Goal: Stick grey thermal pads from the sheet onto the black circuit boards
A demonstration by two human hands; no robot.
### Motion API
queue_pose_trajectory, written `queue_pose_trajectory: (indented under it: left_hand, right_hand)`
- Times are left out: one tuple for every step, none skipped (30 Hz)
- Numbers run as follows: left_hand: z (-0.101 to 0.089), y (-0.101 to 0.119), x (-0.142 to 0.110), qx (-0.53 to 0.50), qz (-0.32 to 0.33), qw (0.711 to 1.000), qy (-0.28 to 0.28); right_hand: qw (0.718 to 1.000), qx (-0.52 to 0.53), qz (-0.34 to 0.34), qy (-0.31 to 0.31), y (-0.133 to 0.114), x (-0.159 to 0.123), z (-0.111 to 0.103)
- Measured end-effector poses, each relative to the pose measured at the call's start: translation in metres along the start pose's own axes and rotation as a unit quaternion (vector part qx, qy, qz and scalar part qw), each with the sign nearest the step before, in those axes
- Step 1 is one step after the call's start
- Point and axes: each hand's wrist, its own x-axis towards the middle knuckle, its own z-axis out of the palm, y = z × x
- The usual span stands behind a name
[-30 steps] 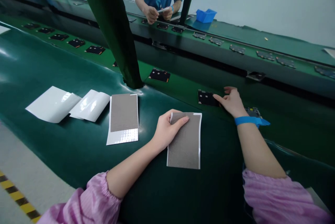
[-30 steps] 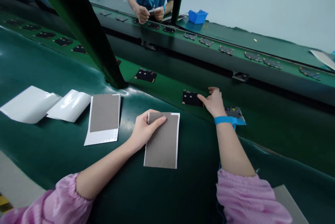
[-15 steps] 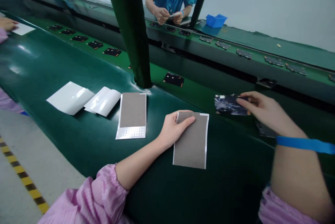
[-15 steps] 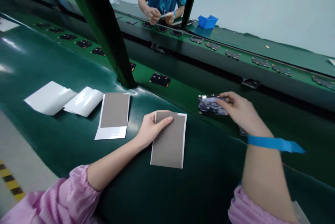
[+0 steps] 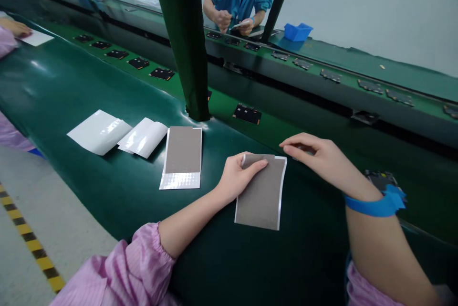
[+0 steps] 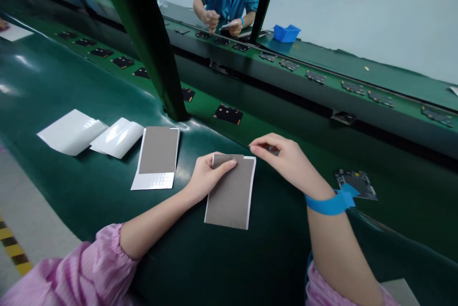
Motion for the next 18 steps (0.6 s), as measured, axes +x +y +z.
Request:
queue_pose_trajectory:
  left_hand:
    - [0.000,0.000,0.000,0.005,0.004,1.000,0.002]
    - [0.000,0.000,0.000,0.010,0.008,1.000,0.003]
    - [0.000,0.000,0.001,0.012,0.011,1.000,0.002]
    - [-0.001,-0.001,0.001,0.012,0.014,1.000,0.000]
    - [-0.001,-0.002,0.001,0.011,0.018,1.000,-0.003]
    - [-0.001,-0.002,0.001,0.010,0.021,1.000,-0.005]
    - [-0.001,-0.003,0.002,0.010,0.023,1.000,-0.007]
    - [-0.001,-0.004,0.002,0.011,0.025,1.000,-0.007]
    - [-0.001,-0.004,0.002,0.013,0.026,1.000,-0.006]
    - [-0.002,-0.004,0.002,0.014,0.026,1.000,-0.005]
    - [-0.002,-0.004,0.002,0.014,0.025,1.000,-0.004]
    - [-0.002,-0.003,0.003,0.010,0.021,1.000,-0.004]
    - [-0.002,-0.003,0.003,0.002,0.016,1.000,-0.005]
    - [-0.003,-0.003,0.003,-0.008,0.009,1.000,-0.006]
    - [-0.003,-0.002,0.003,-0.019,0.004,1.000,-0.006]
    - [-0.003,-0.002,0.003,-0.029,0.000,1.000,-0.006]
    - [-0.003,-0.002,0.003,-0.035,-0.002,0.999,-0.006]
    - [-0.003,-0.002,0.003,-0.037,-0.003,0.999,-0.006]
  right_hand:
    - [1.000,-0.007,-0.023,-0.007,-0.005,-0.002,0.002]
    - [0.999,-0.013,-0.039,-0.011,-0.009,-0.003,0.004]
    - [0.999,-0.017,-0.048,-0.013,-0.011,-0.004,0.005]
    - [0.998,-0.019,-0.053,-0.014,-0.013,-0.004,0.007]
    - [0.998,-0.020,-0.054,-0.016,-0.013,-0.004,0.009]
    - [0.998,-0.020,-0.053,-0.015,-0.013,-0.003,0.010]
    - [0.998,-0.021,-0.051,-0.013,-0.012,-0.002,0.011]
    - [0.999,-0.021,-0.047,-0.012,-0.011,-0.002,0.012]
    - [0.999,-0.020,-0.043,-0.011,-0.011,-0.002,0.013]
    - [0.999,-0.019,-0.040,-0.012,-0.012,-0.002,0.013]
    - [0.999,-0.018,-0.038,-0.014,-0.012,-0.003,0.013]
    - [0.999,-0.015,-0.038,-0.018,-0.013,-0.003,0.013]
    - [0.999,-0.013,-0.039,-0.023,-0.013,-0.002,0.012]
    - [0.999,-0.008,-0.040,-0.025,-0.013,0.000,0.011]
    - [0.999,-0.002,-0.040,-0.021,-0.010,0.004,0.010]
    - [0.999,0.005,-0.040,-0.008,-0.005,0.010,0.010]
    - [0.999,0.010,-0.039,0.014,0.001,0.019,0.010]
    - [0.998,0.013,-0.036,0.043,0.010,0.030,0.011]
